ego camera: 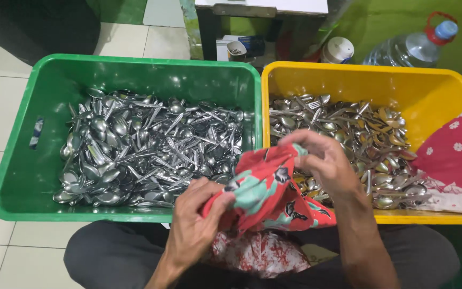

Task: Wiping and sorting spoons and forks from a green bin into a yellow bin using a cloth.

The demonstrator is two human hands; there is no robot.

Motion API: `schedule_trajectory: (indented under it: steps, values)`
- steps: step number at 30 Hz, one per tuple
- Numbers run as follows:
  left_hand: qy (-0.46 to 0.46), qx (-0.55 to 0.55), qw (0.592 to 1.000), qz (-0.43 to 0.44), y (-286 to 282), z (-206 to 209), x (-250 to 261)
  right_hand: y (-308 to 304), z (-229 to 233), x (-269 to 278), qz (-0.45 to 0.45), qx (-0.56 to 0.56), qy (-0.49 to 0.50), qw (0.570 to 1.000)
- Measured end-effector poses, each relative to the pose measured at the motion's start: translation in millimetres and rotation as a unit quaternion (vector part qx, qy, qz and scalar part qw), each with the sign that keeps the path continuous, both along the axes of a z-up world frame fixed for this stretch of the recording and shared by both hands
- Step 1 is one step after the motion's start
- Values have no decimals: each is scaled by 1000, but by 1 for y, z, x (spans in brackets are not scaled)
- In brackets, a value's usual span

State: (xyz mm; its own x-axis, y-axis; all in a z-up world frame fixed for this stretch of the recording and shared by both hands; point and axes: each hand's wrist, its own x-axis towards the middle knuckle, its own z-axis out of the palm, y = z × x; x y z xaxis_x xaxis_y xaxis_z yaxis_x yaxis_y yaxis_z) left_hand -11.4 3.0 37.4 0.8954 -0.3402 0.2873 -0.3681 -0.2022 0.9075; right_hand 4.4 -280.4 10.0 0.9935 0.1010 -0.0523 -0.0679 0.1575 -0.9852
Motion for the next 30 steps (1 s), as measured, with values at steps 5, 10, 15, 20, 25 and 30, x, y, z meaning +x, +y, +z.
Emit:
schedule_trajectory:
  steps: [5, 10, 15, 20, 25, 30]
  values:
    - [-23, 2, 996, -92, 3, 51, -19, 18, 49, -15, 77, -117, -125, 982]
    - [-235, 81, 962, -111, -4, 69, -36, 42, 104, -38, 270, 92, -41, 958]
    - [-373, 169, 903, 128, -23, 72, -56, 43, 135, -54, 404, -200, -245, 858]
    - [-418, 242, 873, 64, -22, 63, -64, -1, 139, -78, 379, -373, -312, 787]
    - [-237, 143, 959, -57, -24, 62, -65, -17, 141, -113, 178, -541, -358, 740]
    - [52, -27, 967, -247, -29, 61, -63, -23, 152, -123, 74, -454, -235, 856]
